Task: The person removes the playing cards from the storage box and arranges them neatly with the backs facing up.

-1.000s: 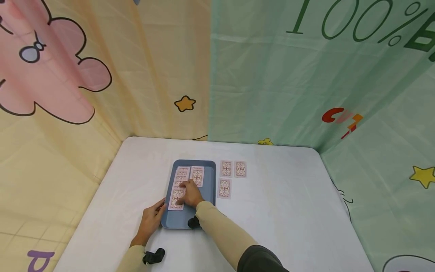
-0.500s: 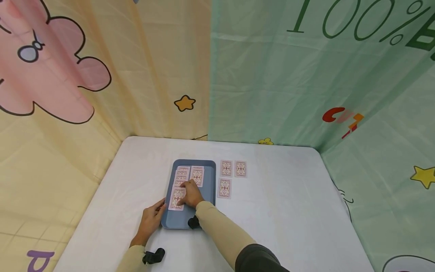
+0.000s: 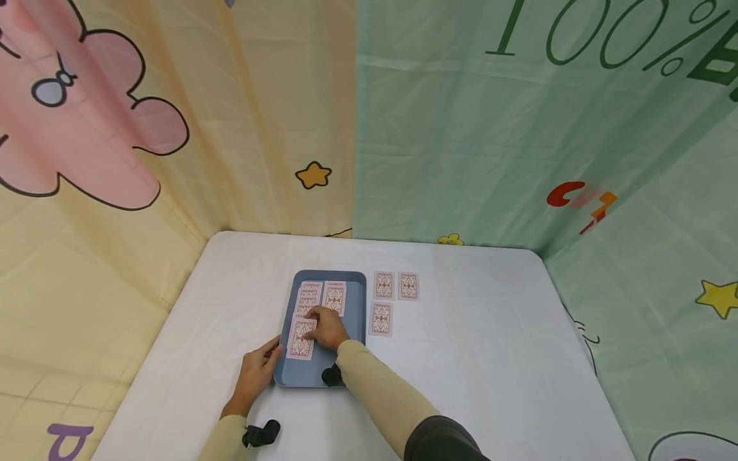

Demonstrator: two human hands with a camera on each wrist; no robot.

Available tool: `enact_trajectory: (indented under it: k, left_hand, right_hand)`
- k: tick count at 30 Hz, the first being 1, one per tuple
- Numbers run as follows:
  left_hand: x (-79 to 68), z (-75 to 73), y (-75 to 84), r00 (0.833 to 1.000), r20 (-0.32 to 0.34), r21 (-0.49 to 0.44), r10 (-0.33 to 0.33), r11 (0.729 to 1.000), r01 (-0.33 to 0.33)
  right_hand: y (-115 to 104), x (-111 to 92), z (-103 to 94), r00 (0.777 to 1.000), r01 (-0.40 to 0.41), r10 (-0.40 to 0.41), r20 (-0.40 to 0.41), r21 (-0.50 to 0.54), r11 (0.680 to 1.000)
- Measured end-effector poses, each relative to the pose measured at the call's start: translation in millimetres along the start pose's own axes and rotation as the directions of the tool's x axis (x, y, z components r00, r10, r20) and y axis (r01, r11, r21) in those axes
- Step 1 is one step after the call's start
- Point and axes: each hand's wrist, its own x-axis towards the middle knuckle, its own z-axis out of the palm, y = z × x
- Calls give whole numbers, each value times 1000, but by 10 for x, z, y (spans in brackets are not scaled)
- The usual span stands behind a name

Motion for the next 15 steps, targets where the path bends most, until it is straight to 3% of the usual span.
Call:
enact_trajectory:
  k: [6,15]
  left_hand:
    - [3,9,-14,1000,-6,5,16,1000,-16]
    - [15,11,5,1000,10,32,-29,999,29]
  right_hand:
    - [11,-49,-99,999,-25,28,-15,197,980]
    - [38,-75,-349,997,-61,75,-22,375,925]
